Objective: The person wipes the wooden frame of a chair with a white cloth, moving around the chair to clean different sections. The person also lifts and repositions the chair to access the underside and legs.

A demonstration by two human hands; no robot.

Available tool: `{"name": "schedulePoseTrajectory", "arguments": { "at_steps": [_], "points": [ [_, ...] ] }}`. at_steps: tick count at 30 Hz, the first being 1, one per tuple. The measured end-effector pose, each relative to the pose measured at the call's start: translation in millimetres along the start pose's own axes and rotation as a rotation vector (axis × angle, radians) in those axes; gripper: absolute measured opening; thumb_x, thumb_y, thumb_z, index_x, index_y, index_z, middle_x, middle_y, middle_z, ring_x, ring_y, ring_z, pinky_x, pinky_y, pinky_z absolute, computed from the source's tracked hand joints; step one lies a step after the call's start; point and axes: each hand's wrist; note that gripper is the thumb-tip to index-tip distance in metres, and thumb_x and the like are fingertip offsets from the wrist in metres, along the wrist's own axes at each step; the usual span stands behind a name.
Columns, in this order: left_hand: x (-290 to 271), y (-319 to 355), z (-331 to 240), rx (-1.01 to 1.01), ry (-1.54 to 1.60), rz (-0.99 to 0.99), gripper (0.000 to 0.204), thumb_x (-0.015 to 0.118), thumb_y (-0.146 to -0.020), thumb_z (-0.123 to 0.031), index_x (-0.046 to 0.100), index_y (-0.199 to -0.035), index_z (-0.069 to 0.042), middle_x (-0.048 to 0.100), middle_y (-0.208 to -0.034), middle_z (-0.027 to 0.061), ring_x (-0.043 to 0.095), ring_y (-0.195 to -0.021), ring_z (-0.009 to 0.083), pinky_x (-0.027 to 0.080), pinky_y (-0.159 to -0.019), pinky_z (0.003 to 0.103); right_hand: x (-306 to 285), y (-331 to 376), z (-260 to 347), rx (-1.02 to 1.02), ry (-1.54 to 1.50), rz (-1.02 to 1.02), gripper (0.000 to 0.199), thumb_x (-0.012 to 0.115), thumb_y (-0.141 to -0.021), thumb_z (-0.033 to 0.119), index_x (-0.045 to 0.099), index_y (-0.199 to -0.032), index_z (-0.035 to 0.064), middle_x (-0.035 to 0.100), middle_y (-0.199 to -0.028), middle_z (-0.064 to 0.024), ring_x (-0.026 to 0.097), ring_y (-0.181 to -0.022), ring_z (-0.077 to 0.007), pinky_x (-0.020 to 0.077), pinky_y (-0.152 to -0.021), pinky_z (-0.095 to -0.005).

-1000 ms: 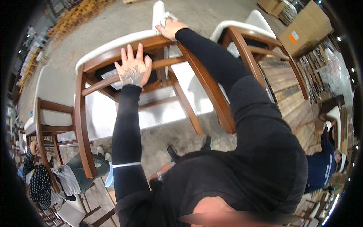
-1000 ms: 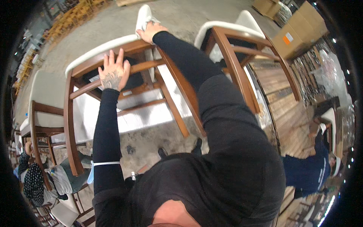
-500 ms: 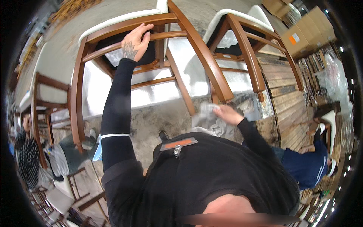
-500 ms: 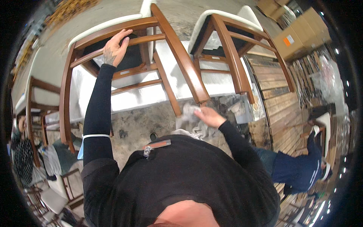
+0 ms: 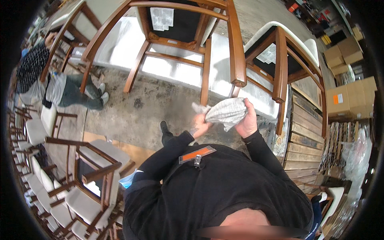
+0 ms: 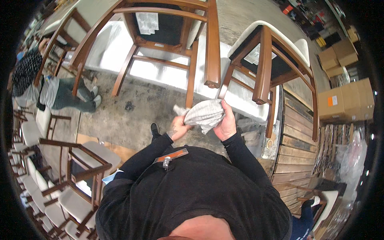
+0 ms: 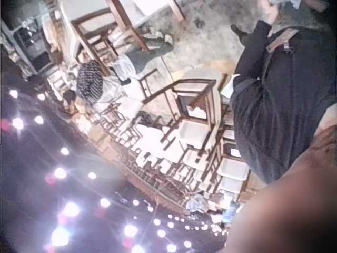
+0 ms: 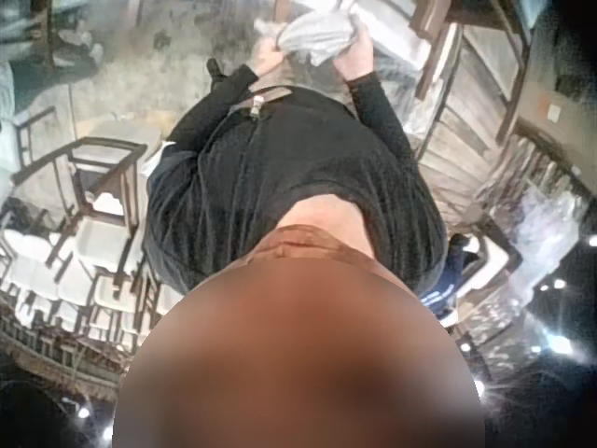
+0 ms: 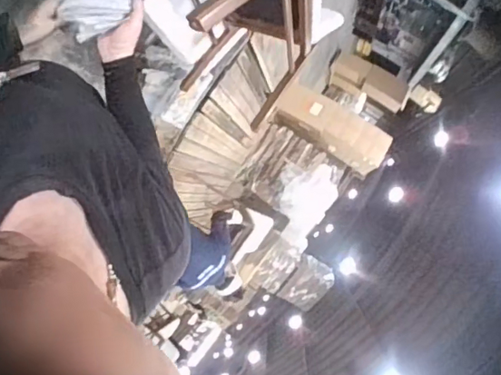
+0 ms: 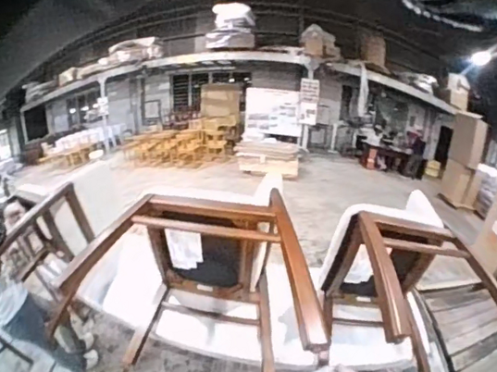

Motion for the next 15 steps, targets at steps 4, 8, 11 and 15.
{"name": "schedulePoseTrajectory", "arguments": {
  "at_steps": [4,8,11,15],
  "points": [
    [-13,7,-5,-0.174,-0.229,-0.245,0.036,0.067,-0.089,-0.027,0.063,-0.117,-0.005,0.072,-0.103,0.0168,0.069,-0.1,0.031,0.052,-0.084,0.04,-19,4,-4,-0.009,0.003,-0.067,0.037,0.055,-0.097,0.031,0.064,-0.12,0.0027,0.071,-0.112,-0.0103,0.067,-0.107,-0.0268,0.0475,-0.1,-0.042],
    [-4,21,-9,-0.343,1.111,-0.063,0.042,0.062,-0.091,-0.032,0.062,-0.124,-0.006,0.068,-0.119,0.0107,0.065,-0.112,0.0294,0.051,-0.093,0.044,-21,9,-23,-0.191,0.978,0.052,0.053,0.056,-0.1,0.034,0.052,-0.136,-0.0038,0.065,-0.125,-0.0178,0.061,-0.119,-0.0279,0.0437,-0.107,-0.0419],
    [7,25,-2,-0.331,1.644,0.152,0.042,0.059,-0.093,-0.017,0.055,-0.134,-0.008,0.064,-0.126,0.0083,0.062,-0.119,0.0262,0.05,-0.1,0.046,-16,9,-41,-0.587,1.99,0.779,0.06,0.066,-0.095,0.031,0.049,-0.14,-0.0042,0.045,-0.149,-0.028,0.037,-0.145,-0.036,0.0327,-0.116,-0.0444],
    [1,10,18,-0.437,1.219,-0.156,0.043,0.057,-0.094,-0.005,0.049,-0.136,-0.006,0.064,-0.121,0.0079,0.063,-0.115,0.0244,0.054,-0.096,0.044,-17,0,-20,-0.145,1.518,0.964,0.042,0.068,-0.093,0.023,0.063,-0.127,-0.0024,0.053,-0.144,-0.025,0.05,-0.135,-0.038,0.0379,-0.113,-0.0452]
  ]
}}
Point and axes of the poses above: each hand's wrist, its own y-axis away from the middle knuckle, its own x-axis out of the palm, z = x × y
